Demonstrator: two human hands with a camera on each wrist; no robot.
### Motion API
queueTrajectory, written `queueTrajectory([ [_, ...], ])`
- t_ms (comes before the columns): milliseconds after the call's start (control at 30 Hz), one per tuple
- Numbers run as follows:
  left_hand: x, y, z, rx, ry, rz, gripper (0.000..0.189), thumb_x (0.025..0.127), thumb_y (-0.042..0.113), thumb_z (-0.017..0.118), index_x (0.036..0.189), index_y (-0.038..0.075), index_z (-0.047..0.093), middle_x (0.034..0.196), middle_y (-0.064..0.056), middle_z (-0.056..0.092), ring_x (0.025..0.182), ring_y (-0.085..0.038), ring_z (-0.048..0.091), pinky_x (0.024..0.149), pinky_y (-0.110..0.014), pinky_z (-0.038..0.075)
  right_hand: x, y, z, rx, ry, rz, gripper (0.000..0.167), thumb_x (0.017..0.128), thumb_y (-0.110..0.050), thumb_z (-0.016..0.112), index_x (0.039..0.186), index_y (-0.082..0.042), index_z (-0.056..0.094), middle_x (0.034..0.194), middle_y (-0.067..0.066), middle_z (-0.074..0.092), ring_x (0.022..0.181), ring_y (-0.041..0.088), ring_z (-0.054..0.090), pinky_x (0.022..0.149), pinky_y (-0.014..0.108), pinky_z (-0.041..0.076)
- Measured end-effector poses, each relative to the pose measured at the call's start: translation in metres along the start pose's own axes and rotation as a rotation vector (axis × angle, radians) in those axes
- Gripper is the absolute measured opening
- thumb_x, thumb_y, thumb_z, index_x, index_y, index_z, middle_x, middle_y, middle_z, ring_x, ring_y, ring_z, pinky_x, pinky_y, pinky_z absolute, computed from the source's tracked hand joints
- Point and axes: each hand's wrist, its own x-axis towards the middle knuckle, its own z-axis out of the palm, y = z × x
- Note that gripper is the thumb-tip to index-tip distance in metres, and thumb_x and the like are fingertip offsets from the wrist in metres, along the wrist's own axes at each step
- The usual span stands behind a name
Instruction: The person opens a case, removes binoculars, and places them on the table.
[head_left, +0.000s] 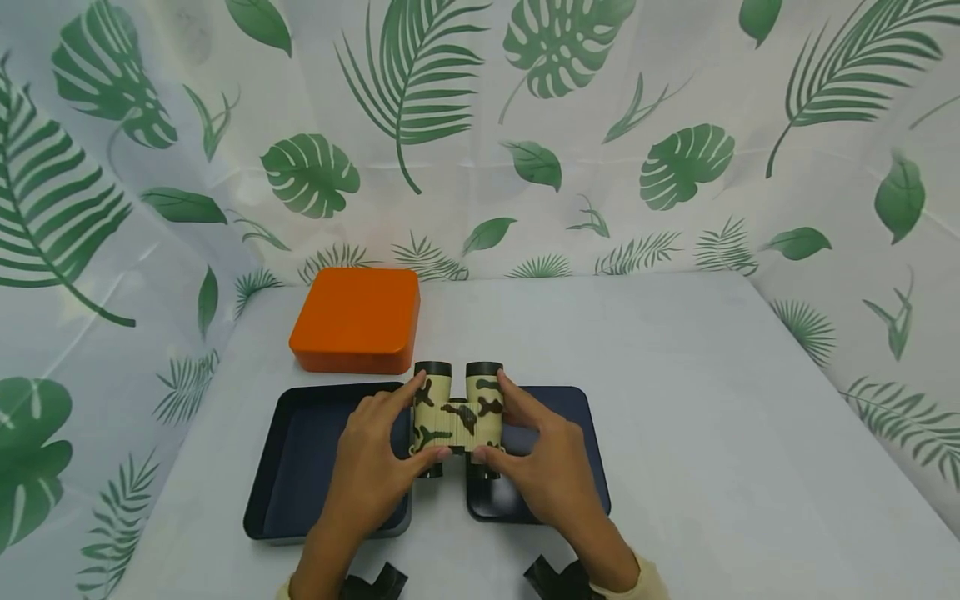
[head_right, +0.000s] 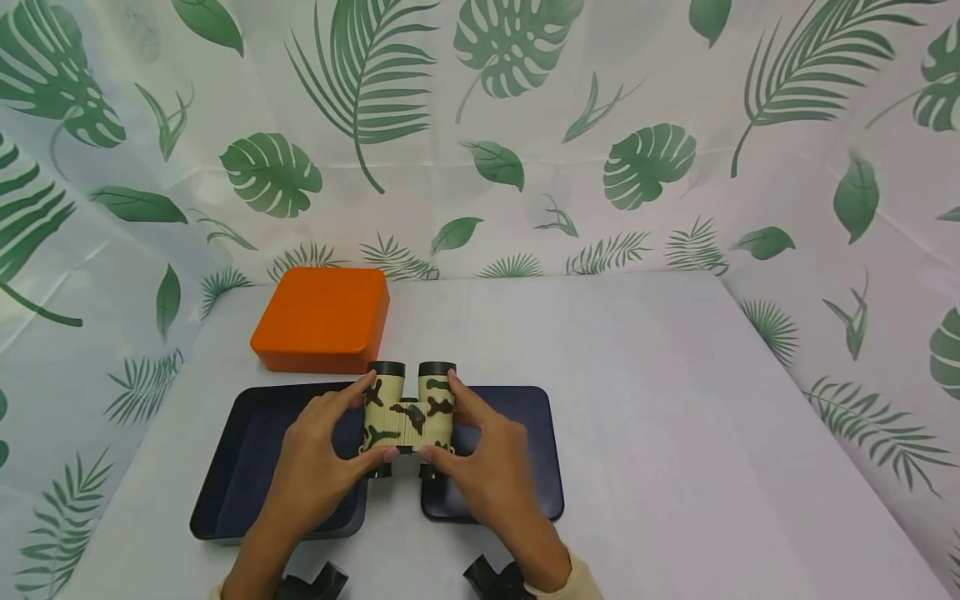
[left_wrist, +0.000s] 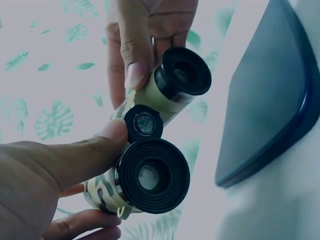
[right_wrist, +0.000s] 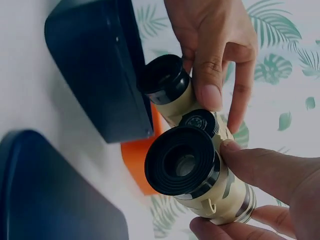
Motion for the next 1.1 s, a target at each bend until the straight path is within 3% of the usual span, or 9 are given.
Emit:
queueTrajectory([
  [567, 0.007, 0.024, 0.039, -0.06, -0.017, 0.04, 0.097, 0.072, 0.041, 0.097, 0.157, 0.025, 0.054, 0.127, -0.004, 0.073, 0.117, -0.024, 0.064, 0.105, -0.05, 0.052, -0.007, 0.027, -0.034, -0.018, -0.009, 0.09, 0.096, 0.078, -0.023, 0.097, 0.159, -0.04, 0.047, 0.14, 0.0, 0.072, 0.123, 0.024, 0.072, 0.111, 0.065, 0.048],
  [900, 0.008, 0.034, 0.068, -0.055, -0.026, 0.062, 0.095, 0.074, 0.048, 0.095, 0.157, 0.025, 0.054, 0.117, -0.003, 0.073, 0.106, -0.02, 0.063, 0.097, -0.044, 0.052, -0.012, 0.045, -0.052, -0.073, -0.009, 0.141, 0.097, 0.08, -0.025, 0.095, 0.16, -0.043, 0.044, 0.14, 0.003, 0.072, 0.128, 0.03, 0.07, 0.115, 0.075, 0.036],
  [1100, 0.008, 0.041, 0.081, -0.101, -0.027, 0.069, 0.095, 0.074, 0.047, 0.095, 0.157, 0.023, 0.054, 0.126, -0.003, 0.073, 0.111, -0.021, 0.063, 0.101, -0.046, 0.05, -0.014, 0.053, -0.062, -0.073, -0.001, 0.155, 0.097, 0.079, -0.025, 0.096, 0.161, -0.041, 0.045, 0.146, 0.006, 0.068, 0.128, 0.032, 0.07, 0.114, 0.076, 0.037],
])
